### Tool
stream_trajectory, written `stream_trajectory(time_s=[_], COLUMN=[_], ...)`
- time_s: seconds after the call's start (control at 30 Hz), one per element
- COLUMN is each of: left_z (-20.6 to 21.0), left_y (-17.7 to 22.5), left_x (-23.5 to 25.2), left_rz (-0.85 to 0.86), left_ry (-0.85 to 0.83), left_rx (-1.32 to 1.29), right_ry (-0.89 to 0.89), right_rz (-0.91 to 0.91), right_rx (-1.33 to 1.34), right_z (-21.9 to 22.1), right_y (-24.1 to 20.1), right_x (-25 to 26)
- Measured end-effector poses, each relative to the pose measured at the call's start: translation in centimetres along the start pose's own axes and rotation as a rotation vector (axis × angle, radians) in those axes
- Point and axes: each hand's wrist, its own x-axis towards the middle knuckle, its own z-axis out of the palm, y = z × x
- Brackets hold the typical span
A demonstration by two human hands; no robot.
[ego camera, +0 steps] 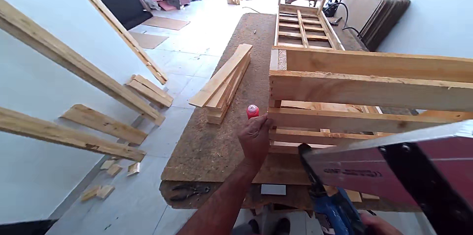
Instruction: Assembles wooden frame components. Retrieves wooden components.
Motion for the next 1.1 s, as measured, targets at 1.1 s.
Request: stream_trajectory(time_s=[1.1], left_z=[-7.5], left_y=[0.3], left_x=[1.5], left_rz=[-0.956], left_ry=[-1.216], left_rx=[-0.892], right_ry=[0.368], right_rz=[-0.26], right_rx=[-0.277], right_z=[20.1], right_y=[4.2], right_x=[-0.2])
